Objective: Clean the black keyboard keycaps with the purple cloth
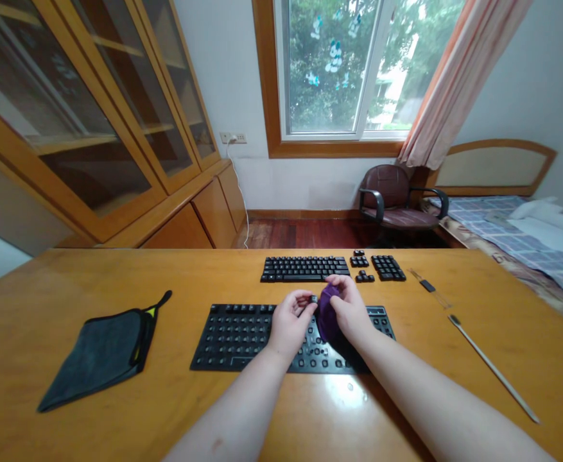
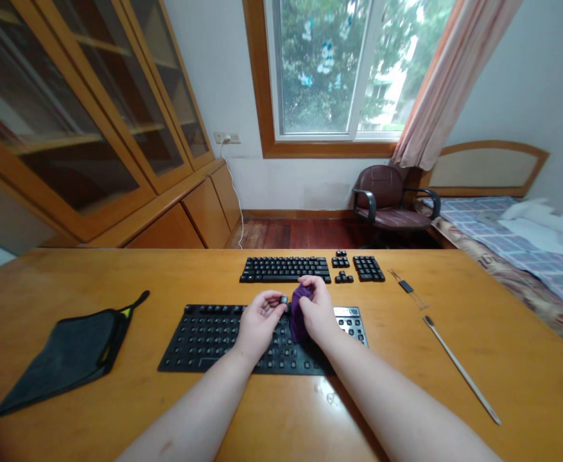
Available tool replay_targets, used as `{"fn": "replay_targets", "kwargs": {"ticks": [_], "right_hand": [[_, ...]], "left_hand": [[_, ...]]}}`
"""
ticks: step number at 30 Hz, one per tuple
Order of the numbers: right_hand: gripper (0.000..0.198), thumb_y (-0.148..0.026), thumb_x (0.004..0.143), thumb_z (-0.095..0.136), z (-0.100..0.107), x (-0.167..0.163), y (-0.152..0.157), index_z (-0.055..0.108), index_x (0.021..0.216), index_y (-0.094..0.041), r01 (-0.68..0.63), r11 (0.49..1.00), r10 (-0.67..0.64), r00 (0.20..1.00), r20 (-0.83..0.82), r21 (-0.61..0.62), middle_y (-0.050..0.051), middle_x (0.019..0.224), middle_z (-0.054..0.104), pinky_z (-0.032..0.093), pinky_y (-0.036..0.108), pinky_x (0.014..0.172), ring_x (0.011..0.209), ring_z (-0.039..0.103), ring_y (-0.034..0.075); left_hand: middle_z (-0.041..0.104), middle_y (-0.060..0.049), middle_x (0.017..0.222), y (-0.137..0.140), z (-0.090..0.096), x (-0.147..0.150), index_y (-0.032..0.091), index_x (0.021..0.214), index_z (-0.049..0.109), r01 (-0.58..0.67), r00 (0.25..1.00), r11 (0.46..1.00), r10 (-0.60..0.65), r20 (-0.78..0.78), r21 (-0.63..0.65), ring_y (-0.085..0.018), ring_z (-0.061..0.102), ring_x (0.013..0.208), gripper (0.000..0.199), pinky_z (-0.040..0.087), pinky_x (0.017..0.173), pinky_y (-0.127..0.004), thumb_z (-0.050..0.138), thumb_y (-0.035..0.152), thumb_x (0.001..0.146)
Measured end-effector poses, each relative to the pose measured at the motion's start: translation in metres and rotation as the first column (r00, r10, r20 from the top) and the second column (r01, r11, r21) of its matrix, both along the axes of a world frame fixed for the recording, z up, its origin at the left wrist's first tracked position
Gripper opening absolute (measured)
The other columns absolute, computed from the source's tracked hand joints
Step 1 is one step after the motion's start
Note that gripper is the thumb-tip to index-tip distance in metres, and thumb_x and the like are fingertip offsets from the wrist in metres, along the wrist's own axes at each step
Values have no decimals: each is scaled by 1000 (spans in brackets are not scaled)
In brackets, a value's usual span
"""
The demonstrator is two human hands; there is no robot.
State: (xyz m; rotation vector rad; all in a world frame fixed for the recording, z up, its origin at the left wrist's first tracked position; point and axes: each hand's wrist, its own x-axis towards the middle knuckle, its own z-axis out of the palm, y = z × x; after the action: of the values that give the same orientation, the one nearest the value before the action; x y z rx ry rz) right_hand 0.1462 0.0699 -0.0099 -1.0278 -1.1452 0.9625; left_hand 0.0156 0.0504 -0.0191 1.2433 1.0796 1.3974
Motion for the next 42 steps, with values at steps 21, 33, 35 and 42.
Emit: {"fn": "replay_targets", "kwargs": {"ticks": [21, 33, 35, 42], "right_hand": [[30, -35, 65, 70, -3, -5, -6, 61, 90, -21, -226, 964, 200, 964, -175, -140, 4, 90, 66, 48, 33, 78, 81, 61, 18], [25, -41, 74, 61, -3, -3, -5, 61, 88, -20, -195, 966, 172, 975, -140, -171, 4, 86, 66, 48, 31, 72, 75, 61, 17], [24, -38, 70, 66, -1, -3, -5, 60, 86, -21, -169, 974, 148, 979, -139, -153, 3, 84, 65, 48, 32, 75, 77, 61, 17], [13, -30, 72, 63, 0, 0, -6, 58, 80, -22, -120, 989, 110, 988, -108, -90, 1, 82, 63, 47, 33, 78, 79, 60, 17]], "left_hand": [[65, -4, 84, 4, 6, -1, 15, 88, 56, -50, 989, 995, 62, 135, -86, -14, 64, 79, 21, 51, 78, -30, 64, 21, 69], [64, -4, 86, 0, 6, 0, 16, 88, 57, -18, 996, 999, 21, 82, -31, -16, 63, 84, 19, 50, 83, -31, 63, 19, 70], [64, -4, 87, -1, 5, 0, 16, 88, 58, -6, 998, 1000, 7, 54, -16, -16, 63, 86, 18, 49, 84, -32, 62, 18, 71], [64, -5, 92, 0, 0, -2, 16, 90, 60, -47, 998, 999, 47, -29, 23, -18, 61, 91, 18, 46, 89, -35, 62, 19, 72]]}}
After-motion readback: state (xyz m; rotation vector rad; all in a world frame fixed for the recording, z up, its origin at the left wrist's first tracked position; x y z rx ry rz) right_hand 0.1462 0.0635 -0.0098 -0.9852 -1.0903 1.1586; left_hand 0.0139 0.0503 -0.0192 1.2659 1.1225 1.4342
